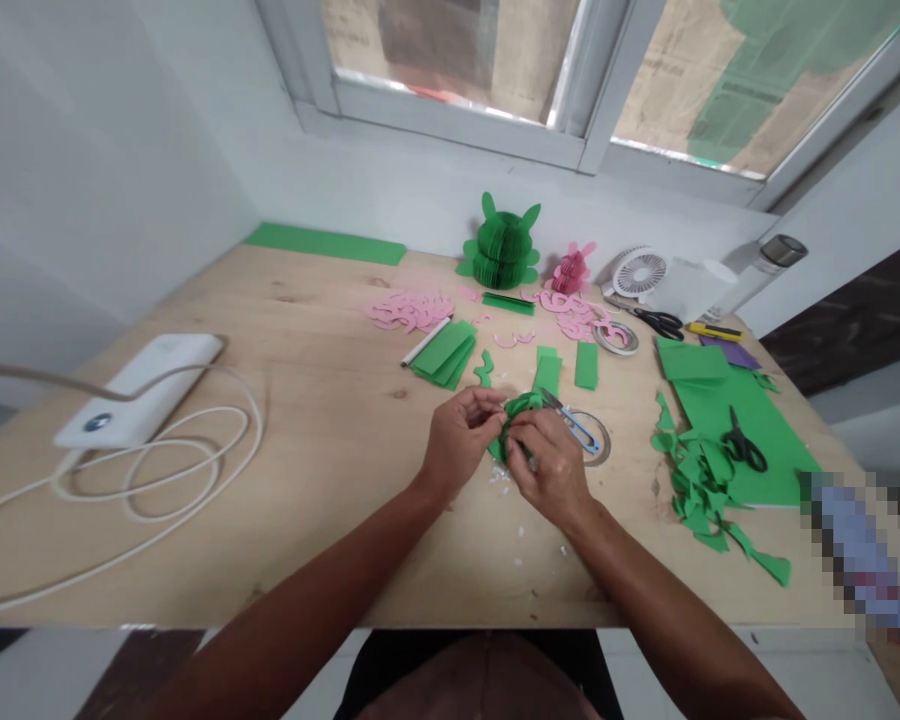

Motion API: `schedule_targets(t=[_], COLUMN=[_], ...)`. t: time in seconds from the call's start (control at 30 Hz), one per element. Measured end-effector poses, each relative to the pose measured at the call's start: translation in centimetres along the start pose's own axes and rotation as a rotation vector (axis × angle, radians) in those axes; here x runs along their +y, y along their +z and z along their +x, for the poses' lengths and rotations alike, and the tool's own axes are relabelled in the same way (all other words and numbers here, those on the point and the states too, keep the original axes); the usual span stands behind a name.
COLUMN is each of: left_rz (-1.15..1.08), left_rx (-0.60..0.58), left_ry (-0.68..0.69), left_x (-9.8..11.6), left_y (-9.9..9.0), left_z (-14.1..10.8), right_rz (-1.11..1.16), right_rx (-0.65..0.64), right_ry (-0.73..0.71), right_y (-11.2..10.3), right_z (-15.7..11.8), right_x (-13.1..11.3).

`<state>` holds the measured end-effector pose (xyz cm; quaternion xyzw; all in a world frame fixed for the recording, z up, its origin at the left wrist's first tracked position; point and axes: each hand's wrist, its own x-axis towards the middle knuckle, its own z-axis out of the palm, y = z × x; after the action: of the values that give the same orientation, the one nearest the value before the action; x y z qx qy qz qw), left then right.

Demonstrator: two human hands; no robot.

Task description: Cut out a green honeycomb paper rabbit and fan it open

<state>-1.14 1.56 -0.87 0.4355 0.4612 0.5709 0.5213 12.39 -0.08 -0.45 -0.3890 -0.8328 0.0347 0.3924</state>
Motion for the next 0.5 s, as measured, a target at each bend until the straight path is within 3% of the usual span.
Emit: schedule_targets(t=[0.5], left_rz=[-0.064], left_rx=[0.018], left_ry=[-0.076], left_x=[0.22], left_y=[-0.39], left_z=[0.26], right_rz=[0.006], right_rx=[-0.027], right_ry=[-0.021], right_y=[-0.21], right_z=[-0.15], right_x=[-0.32])
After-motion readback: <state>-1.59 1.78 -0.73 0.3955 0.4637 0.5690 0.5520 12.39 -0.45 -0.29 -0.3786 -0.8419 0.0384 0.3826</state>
